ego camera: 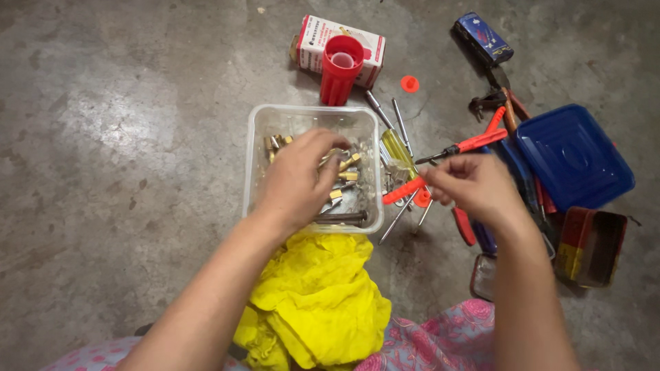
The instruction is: The person sits on the floor and assembles small metal parts, including brass fittings, washers, and bolts, into a red plastic component. They use a yellow cloth to wipe the parts and a screwdriver to tighten the assembly.
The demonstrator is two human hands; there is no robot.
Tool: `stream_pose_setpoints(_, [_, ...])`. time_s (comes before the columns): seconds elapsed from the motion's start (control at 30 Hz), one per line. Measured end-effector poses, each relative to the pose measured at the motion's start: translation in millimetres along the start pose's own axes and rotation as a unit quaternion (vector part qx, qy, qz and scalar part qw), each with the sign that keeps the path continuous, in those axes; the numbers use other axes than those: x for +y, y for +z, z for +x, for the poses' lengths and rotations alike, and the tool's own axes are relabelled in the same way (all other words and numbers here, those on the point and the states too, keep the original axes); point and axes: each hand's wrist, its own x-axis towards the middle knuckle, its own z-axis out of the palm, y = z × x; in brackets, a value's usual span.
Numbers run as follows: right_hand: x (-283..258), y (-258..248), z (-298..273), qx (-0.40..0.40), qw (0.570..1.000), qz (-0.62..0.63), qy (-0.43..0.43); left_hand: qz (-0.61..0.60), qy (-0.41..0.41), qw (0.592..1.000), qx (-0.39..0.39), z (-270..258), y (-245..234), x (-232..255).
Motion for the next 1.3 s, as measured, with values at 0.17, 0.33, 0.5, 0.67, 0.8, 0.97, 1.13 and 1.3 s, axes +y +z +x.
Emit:
stream_pose_setpoints(0.17, [-25,28,-16,-0.008,0.974,0.175,-0.146,-0.069,-0.001,0.995,-0.075,-4,2,30])
stream_pose_setpoints(0.33, [-38,64,-18,-0.046,0.95,0.252,-0.181,-0.012,-0.062,0.991,-0.116,-3,4,33])
stream_pose_setpoints(0.5, [-36,66,-17,-0.022,0.967,0.176,-0.182,0.124,-0.084,0.978,-0.147,-4,8,9])
stream_pose_setpoints(0.67, [-32,53,-14,0.027,0.98,0.115,-0.162,0.294,-0.075,0.937,-0.174,-11,14,-25])
stream_pose_setpoints(0.8, [-27,35,-11,0.097,0.983,0.05,-0.148,0.374,-0.08,0.902,-0.2,-21,19,-42])
stream_pose_setpoints(0.97, [-21,23,-7,0.128,0.983,0.031,-0.128,0.389,-0.109,0.89,-0.212,-23,22,-48])
stream_pose_setpoints(1.13, [5,14,3,0.18,0.977,-0.031,-0.108,0.39,-0.086,0.905,-0.148,-22,19,-48])
stream_pose_setpoints(1.3, [53,-18,50,0.29,0.938,-0.143,-0.128,0.337,-0.08,0.934,-0.087,-12,8,-36])
